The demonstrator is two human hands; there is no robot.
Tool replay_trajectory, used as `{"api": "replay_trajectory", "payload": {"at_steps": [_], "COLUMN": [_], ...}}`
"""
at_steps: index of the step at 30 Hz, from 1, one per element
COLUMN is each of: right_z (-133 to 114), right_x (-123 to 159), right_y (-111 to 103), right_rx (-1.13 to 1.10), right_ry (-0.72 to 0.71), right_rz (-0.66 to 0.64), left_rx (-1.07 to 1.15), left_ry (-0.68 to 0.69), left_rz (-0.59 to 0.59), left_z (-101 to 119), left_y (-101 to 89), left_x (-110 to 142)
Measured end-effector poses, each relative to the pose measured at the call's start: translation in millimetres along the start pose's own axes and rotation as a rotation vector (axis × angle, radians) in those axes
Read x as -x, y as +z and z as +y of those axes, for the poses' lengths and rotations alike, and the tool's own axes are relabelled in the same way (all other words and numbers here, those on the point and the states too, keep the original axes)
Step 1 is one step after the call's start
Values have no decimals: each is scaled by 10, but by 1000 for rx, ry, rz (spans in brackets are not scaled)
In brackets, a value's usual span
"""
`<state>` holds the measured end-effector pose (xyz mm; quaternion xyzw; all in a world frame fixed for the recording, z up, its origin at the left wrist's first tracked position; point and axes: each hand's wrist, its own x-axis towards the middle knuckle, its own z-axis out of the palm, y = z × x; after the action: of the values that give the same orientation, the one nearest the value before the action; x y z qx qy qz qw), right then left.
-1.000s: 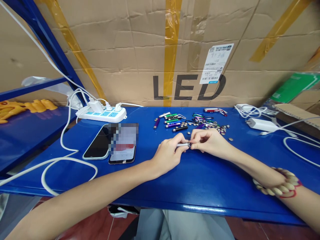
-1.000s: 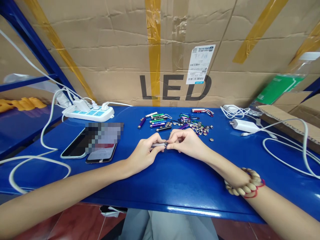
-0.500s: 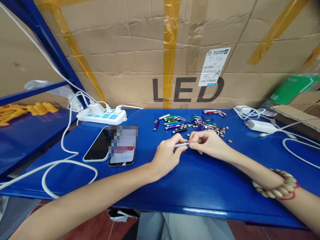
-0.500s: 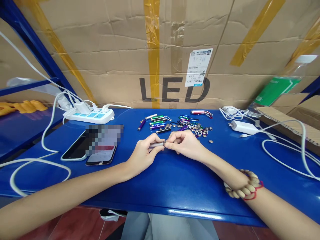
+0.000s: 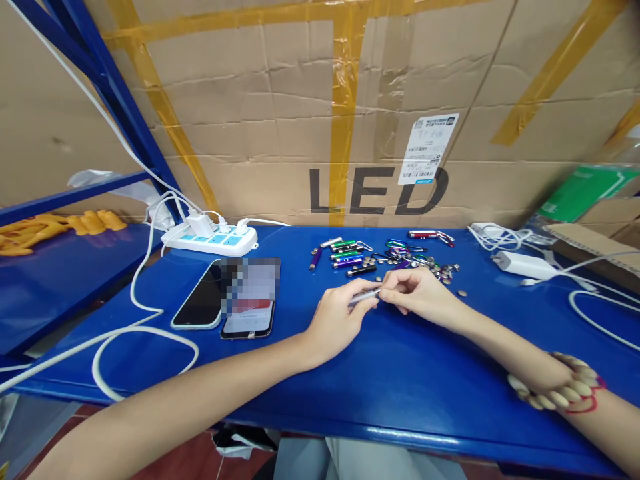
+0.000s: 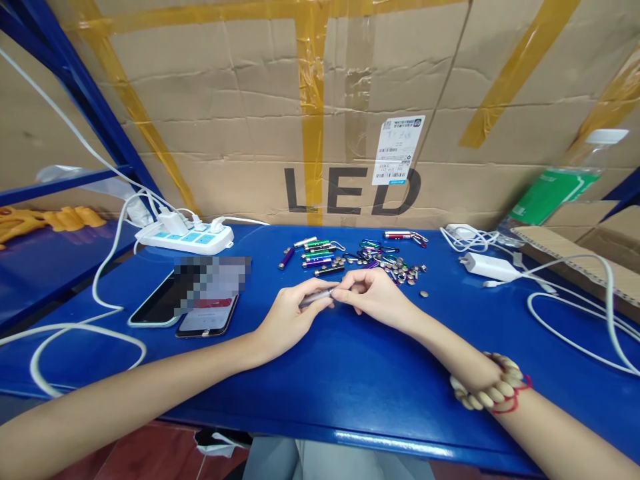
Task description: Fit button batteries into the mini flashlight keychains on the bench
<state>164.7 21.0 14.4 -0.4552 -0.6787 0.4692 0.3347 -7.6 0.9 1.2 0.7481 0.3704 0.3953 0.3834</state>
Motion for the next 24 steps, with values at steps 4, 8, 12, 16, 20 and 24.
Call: {"api": "replay_trajectory", "payload": {"at_steps": [4,8,12,16,20,24], "right_z": [31,53,57,66,65,39], "right_x": [-3,-7,-5,-4,0,5], "right_y": [-8,0,8,3,-19,-47], "right_rx": [90,198,239,275,246,228], "right_ry": [-44,-86,-113,-139,-208,-268], "right_rz": [23,63,99,141,128,135], "left_rx": [5,36,68,64,19,-10], "left_ry": [-35,-51,-74,-69,-45,-35], "left_rz": [0,16,13,14,20,21], "left_z": [-11,-15,-10,-22,-39,-32], "left_y": [12,21,25,24,17,8], "left_x": [-1,-18,-22,-29,-48,-56]}}
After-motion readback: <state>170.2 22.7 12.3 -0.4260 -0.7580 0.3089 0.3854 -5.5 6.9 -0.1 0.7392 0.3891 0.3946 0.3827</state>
